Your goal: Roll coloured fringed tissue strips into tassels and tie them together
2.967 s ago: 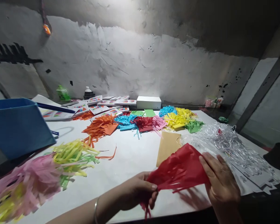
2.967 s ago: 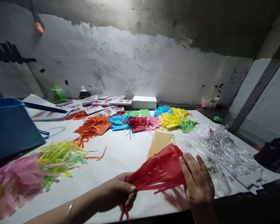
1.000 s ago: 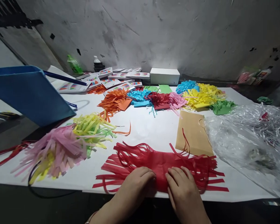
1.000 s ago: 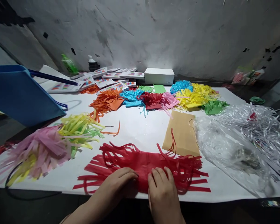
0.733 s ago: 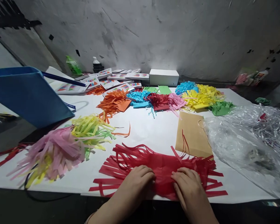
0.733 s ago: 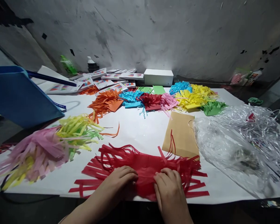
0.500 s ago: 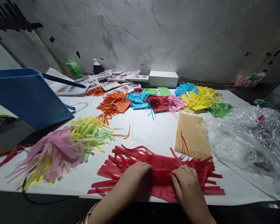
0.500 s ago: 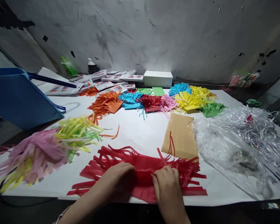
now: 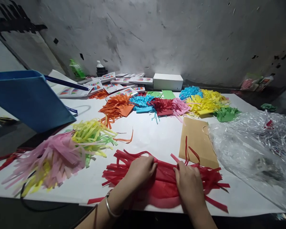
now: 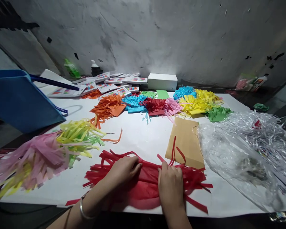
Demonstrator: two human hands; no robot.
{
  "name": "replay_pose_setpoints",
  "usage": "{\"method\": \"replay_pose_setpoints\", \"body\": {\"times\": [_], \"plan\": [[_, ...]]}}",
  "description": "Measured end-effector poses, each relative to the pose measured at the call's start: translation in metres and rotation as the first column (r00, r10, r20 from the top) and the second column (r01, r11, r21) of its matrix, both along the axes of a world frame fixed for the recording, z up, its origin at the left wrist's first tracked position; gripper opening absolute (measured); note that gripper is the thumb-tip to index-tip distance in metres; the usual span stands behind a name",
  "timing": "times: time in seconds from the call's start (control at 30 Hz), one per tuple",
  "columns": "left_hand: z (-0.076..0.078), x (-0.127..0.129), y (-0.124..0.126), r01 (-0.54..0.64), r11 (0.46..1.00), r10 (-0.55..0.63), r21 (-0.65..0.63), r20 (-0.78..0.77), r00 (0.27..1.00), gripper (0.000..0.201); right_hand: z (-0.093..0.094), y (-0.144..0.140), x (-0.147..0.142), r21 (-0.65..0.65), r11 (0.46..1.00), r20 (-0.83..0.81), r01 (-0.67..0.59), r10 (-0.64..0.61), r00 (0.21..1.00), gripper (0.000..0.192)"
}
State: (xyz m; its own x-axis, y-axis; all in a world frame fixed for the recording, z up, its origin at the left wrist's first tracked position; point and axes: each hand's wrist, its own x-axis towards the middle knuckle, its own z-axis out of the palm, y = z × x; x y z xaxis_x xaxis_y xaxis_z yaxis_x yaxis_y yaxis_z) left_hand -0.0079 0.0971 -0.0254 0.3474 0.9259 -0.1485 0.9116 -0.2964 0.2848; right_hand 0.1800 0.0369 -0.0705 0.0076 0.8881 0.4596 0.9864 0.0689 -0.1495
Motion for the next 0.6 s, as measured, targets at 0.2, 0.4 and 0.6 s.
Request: {"method": "replay_pose_setpoints", "body": {"times": [0.2,0.4,0.6], "plan": [[-0.004,0.002,0.006,0.005,1.000,-0.005,-0.001,-0.029,1.000,0.025,0.008,-0.016,-0.009,0.250,0.912,0.013,-0.326,0.333,0.943,0.021],[0.002,-0.004,-0.012,0.056,0.982,-0.061,0.180,0.023,0.998,0.027,-0.005,-0.019,-0.013,0.208,0.896,0.025,-0.391,0.395,0.918,0.031],[-0.022,-0.008,-0.031,0.392,0.722,-0.515,0.571,0.064,0.855,0.003,0.001,-0.026,-0.019,0.227,0.907,-0.139,-0.355,0.391,0.910,0.020]]}}
